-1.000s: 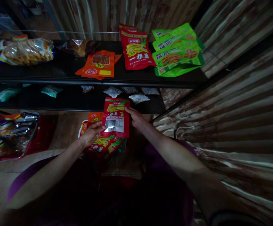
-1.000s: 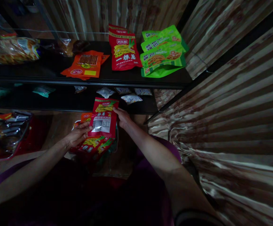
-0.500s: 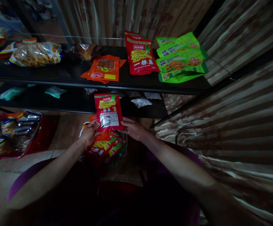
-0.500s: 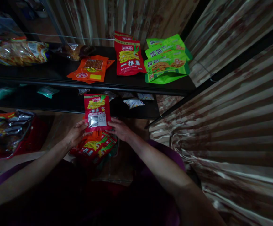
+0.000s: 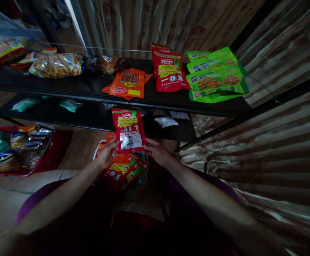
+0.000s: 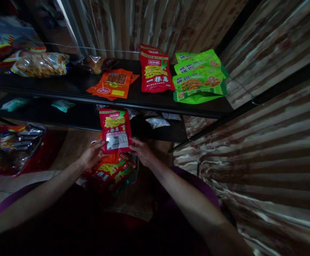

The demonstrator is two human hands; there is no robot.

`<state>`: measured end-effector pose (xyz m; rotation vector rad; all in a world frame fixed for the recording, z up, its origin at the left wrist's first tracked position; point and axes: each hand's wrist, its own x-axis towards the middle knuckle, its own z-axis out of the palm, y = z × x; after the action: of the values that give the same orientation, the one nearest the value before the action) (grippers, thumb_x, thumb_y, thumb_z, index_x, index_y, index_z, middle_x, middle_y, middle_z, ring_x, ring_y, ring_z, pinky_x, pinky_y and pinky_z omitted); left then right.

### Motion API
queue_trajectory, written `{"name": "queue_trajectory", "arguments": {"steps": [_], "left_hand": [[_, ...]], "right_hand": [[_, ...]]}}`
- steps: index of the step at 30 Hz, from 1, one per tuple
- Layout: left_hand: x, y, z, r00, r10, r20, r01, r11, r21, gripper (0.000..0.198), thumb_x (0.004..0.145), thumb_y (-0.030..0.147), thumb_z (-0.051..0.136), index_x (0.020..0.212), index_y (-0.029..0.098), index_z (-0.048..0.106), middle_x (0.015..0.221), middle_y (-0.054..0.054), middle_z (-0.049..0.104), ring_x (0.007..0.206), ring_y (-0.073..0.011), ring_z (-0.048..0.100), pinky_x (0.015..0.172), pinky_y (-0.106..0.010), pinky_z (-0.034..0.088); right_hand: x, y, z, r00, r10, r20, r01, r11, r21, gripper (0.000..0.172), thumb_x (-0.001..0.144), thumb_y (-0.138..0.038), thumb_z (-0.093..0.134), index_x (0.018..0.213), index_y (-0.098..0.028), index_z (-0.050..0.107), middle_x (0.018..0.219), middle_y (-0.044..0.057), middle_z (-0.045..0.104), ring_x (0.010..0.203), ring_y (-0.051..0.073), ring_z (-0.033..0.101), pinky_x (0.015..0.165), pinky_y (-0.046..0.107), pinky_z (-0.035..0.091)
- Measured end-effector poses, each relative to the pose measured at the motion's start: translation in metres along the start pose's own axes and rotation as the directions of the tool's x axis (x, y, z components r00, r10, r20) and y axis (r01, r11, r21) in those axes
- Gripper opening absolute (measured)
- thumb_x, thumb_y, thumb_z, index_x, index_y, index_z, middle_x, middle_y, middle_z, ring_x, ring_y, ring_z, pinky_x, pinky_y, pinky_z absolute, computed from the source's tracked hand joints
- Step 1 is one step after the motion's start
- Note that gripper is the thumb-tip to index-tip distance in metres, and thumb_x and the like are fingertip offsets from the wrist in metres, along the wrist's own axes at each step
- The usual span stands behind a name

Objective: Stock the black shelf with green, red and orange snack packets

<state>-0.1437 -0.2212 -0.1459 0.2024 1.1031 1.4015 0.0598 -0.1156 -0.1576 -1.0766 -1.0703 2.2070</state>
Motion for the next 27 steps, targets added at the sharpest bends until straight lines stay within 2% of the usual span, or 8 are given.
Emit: {"name": "queue_trajectory", "arguments": {"steps": [5, 8, 10, 13, 16, 19, 22, 27], "left_hand": [[0.001, -0.002, 0.001, 0.999, 0.025, -0.030, -0.024, 1.000, 0.018, 0.024, 0.073, 0.016, 0.067, 0.097, 0.013, 0.063, 0.084, -0.005, 0.071, 0.068, -0.0145, 0.067, 0.067, -0.028, 0.058], [0.001, -0.004, 0.003, 0.997, 0.045, -0.055, -0.045, 0.999, 0.014, 0.026, 0.071, 0.018, 0.070, 0.096, 0.014, 0.064, 0.085, -0.005, 0.071, 0.070, -0.0154, 0.067, 0.066, -0.028, 0.057], [0.001, -0.007, 0.005, 0.996, 0.069, -0.063, -0.068, 0.998, 0.015, 0.028, 0.070, 0.020, 0.072, 0.096, 0.015, 0.064, 0.086, -0.004, 0.071, 0.073, -0.0151, 0.068, 0.066, -0.026, 0.057], [0.002, -0.013, 0.008, 0.991, 0.104, -0.090, -0.101, 0.994, 0.032, 0.032, 0.068, 0.025, 0.074, 0.098, 0.019, 0.063, 0.088, -0.002, 0.071, 0.074, -0.0143, 0.067, 0.064, -0.024, 0.055], [0.001, -0.021, 0.012, 0.989, 0.114, -0.093, -0.108, 0.992, 0.069, 0.036, 0.068, 0.030, 0.075, 0.100, 0.021, 0.063, 0.089, -0.001, 0.071, 0.073, -0.0139, 0.066, 0.060, -0.022, 0.053], [-0.006, -0.026, 0.019, 0.991, 0.123, -0.047, -0.116, 0.985, 0.127, 0.042, 0.069, 0.033, 0.075, 0.108, 0.023, 0.063, 0.099, -0.003, 0.070, 0.081, -0.0159, 0.066, 0.061, -0.021, 0.052], [-0.016, -0.025, 0.026, 0.991, 0.119, 0.059, -0.125, 0.984, 0.123, 0.049, 0.074, 0.037, 0.071, 0.121, 0.027, 0.059, 0.120, -0.006, 0.064, 0.103, -0.0215, 0.062, 0.077, -0.027, 0.052], [-0.028, -0.017, 0.029, 0.958, 0.169, 0.233, -0.227, 0.941, 0.250, 0.043, 0.079, 0.040, 0.065, 0.119, 0.025, 0.063, 0.140, -0.009, 0.049, 0.128, -0.0289, 0.043, 0.096, -0.036, 0.044]], "right_hand": [[0.001, 0.003, -0.001, 0.999, -0.015, 0.037, 0.019, 0.994, -0.109, 0.045, 0.059, -0.025, 0.077, 0.103, -0.025, 0.069, 0.099, 0.002, 0.071, 0.080, 0.016, 0.065, 0.072, 0.030, 0.051], [0.005, 0.006, -0.003, 0.989, -0.146, 0.019, 0.145, 0.949, -0.279, 0.052, 0.067, -0.032, 0.071, 0.118, -0.025, 0.061, 0.107, 0.005, 0.069, 0.092, 0.021, 0.065, 0.079, 0.037, 0.052], [0.007, 0.006, -0.003, 0.942, -0.335, -0.010, 0.288, 0.824, -0.488, 0.055, 0.071, -0.032, 0.066, 0.125, -0.024, 0.056, 0.117, 0.007, 0.065, 0.103, 0.023, 0.061, 0.089, 0.043, 0.049], [0.003, 0.004, 0.000, 0.801, -0.589, 0.105, 0.450, 0.476, -0.756, 0.052, 0.075, -0.029, 0.062, 0.126, -0.023, 0.056, 0.133, 0.009, 0.054, 0.123, 0.026, 0.048, 0.106, 0.048, 0.035], [-0.005, 0.002, 0.009, 0.749, -0.602, 0.275, 0.542, 0.319, -0.777, 0.045, 0.080, -0.029, 0.059, 0.125, -0.025, 0.057, 0.137, 0.008, 0.051, 0.131, 0.025, 0.039, 0.113, 0.048, 0.025], [-0.014, 0.004, 0.019, 0.807, -0.485, 0.337, 0.556, 0.433, -0.709, 0.055, 0.078, -0.034, 0.064, 0.131, -0.027, 0.051, 0.140, 0.007, 0.048, 0.133, 0.025, 0.037, 0.113, 0.046, 0.025], [-0.020, 0.006, 0.026, 0.867, -0.362, 0.341, 0.497, 0.606, -0.621, 0.078, 0.072, -0.037, 0.072, 0.141, -0.025, 0.038, 0.148, 0.008, 0.037, 0.136, 0.027, 0.034, 0.112, 0.047, 0.026], [-0.024, 0.004, 0.030, 0.903, -0.321, 0.285, 0.412, 0.836, -0.363, 0.087, 0.068, -0.031, 0.074, 0.143, -0.027, 0.031, 0.143, 0.007, 0.044, 0.126, 0.024, 0.048, 0.106, 0.041, 0.036]]}}
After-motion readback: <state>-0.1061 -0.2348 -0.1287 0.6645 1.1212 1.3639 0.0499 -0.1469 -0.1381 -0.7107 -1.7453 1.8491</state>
